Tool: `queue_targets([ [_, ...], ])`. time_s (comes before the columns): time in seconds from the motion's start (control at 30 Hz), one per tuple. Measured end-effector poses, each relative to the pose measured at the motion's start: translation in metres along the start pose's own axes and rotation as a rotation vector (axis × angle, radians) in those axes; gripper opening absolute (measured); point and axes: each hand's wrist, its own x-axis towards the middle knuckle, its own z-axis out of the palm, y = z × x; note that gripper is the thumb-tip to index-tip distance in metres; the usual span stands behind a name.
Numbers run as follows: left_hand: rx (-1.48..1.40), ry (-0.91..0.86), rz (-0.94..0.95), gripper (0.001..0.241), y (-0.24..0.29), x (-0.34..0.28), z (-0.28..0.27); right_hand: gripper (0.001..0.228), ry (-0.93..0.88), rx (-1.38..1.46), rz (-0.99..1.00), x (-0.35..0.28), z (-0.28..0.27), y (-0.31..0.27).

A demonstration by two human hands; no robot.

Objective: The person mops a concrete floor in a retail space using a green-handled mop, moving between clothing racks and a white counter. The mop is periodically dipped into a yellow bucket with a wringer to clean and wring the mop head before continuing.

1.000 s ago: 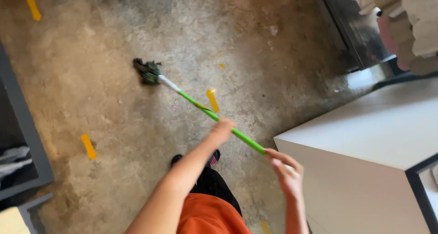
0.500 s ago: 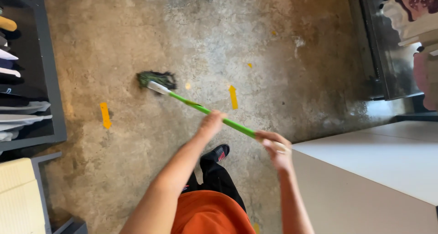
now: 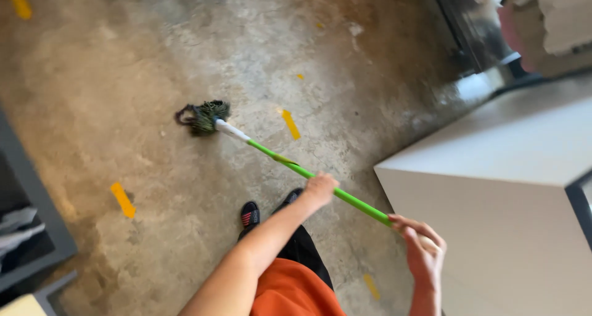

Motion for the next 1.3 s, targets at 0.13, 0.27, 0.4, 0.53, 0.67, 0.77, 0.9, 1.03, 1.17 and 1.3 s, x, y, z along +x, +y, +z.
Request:
queue_targets([
  [0.13,-0.062,-0.058,0.191,0.021,0.068,-0.025,-0.017,0.013,0.177,0.127,-0.103,-0.083,-0.016,0.005],
  [0.27,0.001,-0.150,0.310,0.022,0.033,-0.019,-0.024,0.017,0.350,0.197,-0.115,-0.104,0.044,0.021],
  [0.4,0.154,-0.214,0.137,0.030,-0.049,0.001,-0.039,0.020,0.251,0.185,0.010,-0.072,0.108,0.045],
  [0.53,0.253,-0.052,0.118,0.018,-0.130,0.019,0.015,0.011,0.055,0.165,-0.073,-0.071,0.138,0.080],
  [0.67,0.257,-0.061,0.160,0.024,-0.064,-0.015,0.035,0.008,0.165,0.214,-0.026,-0.126,0.085,0.088],
  [0.77,0.269,-0.278,0.184,0.026,0.068,-0.055,0.045,0.012,0.297,0.144,0.085,-0.190,-0.002,0.063],
  [0.9,0.154,-0.372,0.390,0.032,0.196,-0.117,0.129,0.020,0.430,0.013,0.055,-0.313,-0.107,0.061],
  [1.03,0.026,-0.369,0.523,0.030,0.242,-0.159,0.197,0.018,0.507,0.218,-0.142,-0.398,-0.145,0.086],
  [1.17,0.043,-0.458,0.433,0.033,0.237,-0.145,0.172,0.018,0.597,0.198,-0.007,-0.383,-0.129,0.116],
  [1.3,0.304,-0.399,0.242,0.032,0.167,-0.087,0.173,0.008,0.418,0.201,0.082,-0.307,-0.095,0.123],
])
